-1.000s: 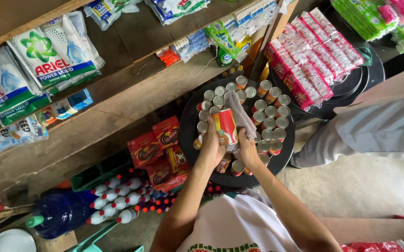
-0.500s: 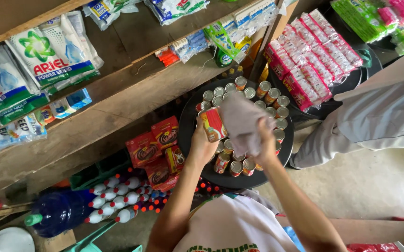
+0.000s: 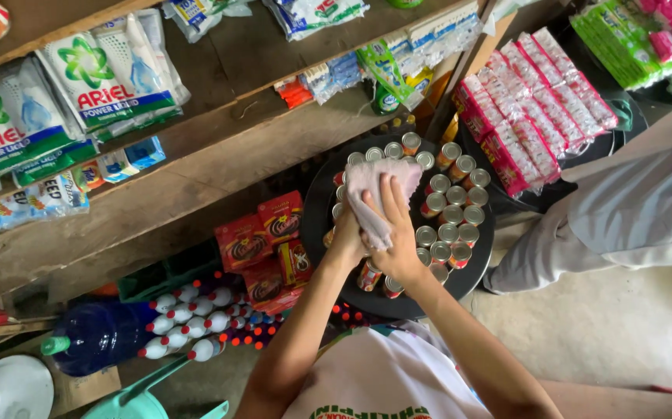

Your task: The person is wiping canned goods with a cloth and placing them on shelves in a grocery store.

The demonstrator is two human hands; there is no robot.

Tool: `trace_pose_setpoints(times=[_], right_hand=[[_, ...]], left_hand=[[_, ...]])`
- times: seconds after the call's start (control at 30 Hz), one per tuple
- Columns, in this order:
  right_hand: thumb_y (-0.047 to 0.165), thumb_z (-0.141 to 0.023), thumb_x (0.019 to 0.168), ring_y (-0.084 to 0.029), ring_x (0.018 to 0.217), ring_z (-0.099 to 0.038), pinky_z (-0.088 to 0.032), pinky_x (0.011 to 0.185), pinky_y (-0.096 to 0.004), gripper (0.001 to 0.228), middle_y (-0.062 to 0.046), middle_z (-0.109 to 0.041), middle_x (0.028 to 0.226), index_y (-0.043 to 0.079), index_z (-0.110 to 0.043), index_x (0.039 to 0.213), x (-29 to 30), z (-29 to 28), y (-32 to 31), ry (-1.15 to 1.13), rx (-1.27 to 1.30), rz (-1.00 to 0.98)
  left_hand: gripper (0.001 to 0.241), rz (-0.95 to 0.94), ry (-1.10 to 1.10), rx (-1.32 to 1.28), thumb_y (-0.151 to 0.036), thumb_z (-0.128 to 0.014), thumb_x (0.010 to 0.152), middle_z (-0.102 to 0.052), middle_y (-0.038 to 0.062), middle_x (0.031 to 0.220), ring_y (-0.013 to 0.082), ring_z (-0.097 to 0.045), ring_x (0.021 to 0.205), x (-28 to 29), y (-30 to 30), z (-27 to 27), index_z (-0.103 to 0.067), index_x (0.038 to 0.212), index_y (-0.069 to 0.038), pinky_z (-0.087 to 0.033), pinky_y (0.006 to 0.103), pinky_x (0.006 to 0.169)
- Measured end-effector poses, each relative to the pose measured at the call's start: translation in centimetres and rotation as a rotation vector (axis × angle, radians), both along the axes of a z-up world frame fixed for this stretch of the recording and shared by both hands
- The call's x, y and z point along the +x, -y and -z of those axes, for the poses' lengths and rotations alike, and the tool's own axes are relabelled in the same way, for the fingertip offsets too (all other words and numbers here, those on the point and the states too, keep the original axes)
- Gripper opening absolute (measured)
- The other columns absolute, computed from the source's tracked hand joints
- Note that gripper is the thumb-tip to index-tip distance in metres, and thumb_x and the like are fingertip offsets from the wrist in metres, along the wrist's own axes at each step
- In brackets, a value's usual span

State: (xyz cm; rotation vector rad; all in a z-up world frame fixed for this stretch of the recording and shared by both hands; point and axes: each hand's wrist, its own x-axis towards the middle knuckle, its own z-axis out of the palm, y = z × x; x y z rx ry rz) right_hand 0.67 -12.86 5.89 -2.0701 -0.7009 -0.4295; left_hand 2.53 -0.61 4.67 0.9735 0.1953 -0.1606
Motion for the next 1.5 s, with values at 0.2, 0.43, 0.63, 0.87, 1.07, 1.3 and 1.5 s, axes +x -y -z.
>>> trace_pose_setpoints(times=[0.2,0.43,0.63,0.87,1.07,1.3,1.5], right_hand=[[0.026,-0.062,0.099,-0.027,0.135,-0.049,-0.027,0.119,-0.047,0.052,-0.014,-0.057,0.141,0.005,-0.043,0.143,-1.0,7.7,3.4,-0.59,0.228,-0.171],[0.032,-0.059,0.104,-0.028,0.126,-0.057,-0.042,0.113,-0.054,0.046,-0.01,-0.062,0.133,0.004,-0.053,0.14,0.3,-2.7,2.8,-0.999,1.057,-0.204],[0.043,-0.049,0.106,-0.029,0.134,-0.056,-0.042,0.118,-0.052,0.052,-0.009,-0.059,0.142,0.008,-0.05,0.144,2.1,-13.1,1.3,-0.803,1.363,-0.195],[0.044,-0.043,0.109,-0.03,0.141,-0.052,-0.04,0.122,-0.052,0.055,-0.01,-0.055,0.15,0.006,-0.047,0.149,3.3,-15.9,-0.9,-0.689,1.392,-0.306],[0.04,-0.044,0.106,-0.031,0.137,-0.052,-0.04,0.118,-0.051,0.053,-0.012,-0.054,0.147,0.006,-0.046,0.147,3.5,-14.7,-2.5,-0.861,1.347,-0.3],[0.039,-0.047,0.106,-0.028,0.13,-0.055,-0.04,0.114,-0.05,0.049,-0.01,-0.058,0.14,0.008,-0.049,0.144,4.3,-13.0,-3.0,-0.973,1.34,-0.263],[0.038,-0.049,0.104,-0.028,0.126,-0.057,-0.043,0.11,-0.049,0.046,-0.008,-0.059,0.137,0.01,-0.051,0.14,5.3,-10.6,-3.4,-1.07,1.346,-0.241]], left_hand=[[0.055,0.121,0.598,0.261,-0.031,-0.071,0.105,-0.064,0.018,0.13,0.0219,-0.062,0.116,0.7,-2.9,3.1,-0.054,0.141,0.006,-0.056,0.0424,0.102],[0.069,0.021,0.229,-0.037,-0.031,-0.068,0.09,-0.057,0.003,0.133,0.0154,-0.057,0.118,2.9,-6.5,-5.2,-0.042,0.15,-0.012,-0.048,0.0366,0.102],[0.067,-0.15,0.562,0.323,-0.023,-0.075,0.098,-0.056,0.007,0.141,0.0195,-0.054,0.131,4.6,-9.8,-10.1,-0.04,0.152,-0.005,-0.043,0.042,0.116],[0.082,-0.758,0.781,0.98,-0.026,-0.082,0.09,-0.05,0.016,0.139,0.0321,-0.057,0.126,9.9,-18.7,-16.8,-0.032,0.151,-0.005,-0.052,0.0471,0.105],[0.075,-0.971,0.783,1.259,-0.028,-0.078,0.097,-0.049,0.022,0.137,0.037,-0.062,0.121,15.4,-27.4,-20.6,-0.036,0.153,-0.002,-0.055,0.0437,0.102],[0.079,-1.134,0.58,1.585,-0.016,-0.074,0.09,-0.037,0.032,0.145,0.051,-0.051,0.127,21.8,-34.8,-20.2,-0.032,0.155,-0.002,-0.051,0.0491,0.105],[0.091,-1.233,0.25,1.675,-0.015,-0.074,0.082,-0.047,0.024,0.136,0.0436,-0.054,0.125,19.4,-30.7,-25.1,-0.027,0.159,-0.008,-0.054,0.0502,0.102]])
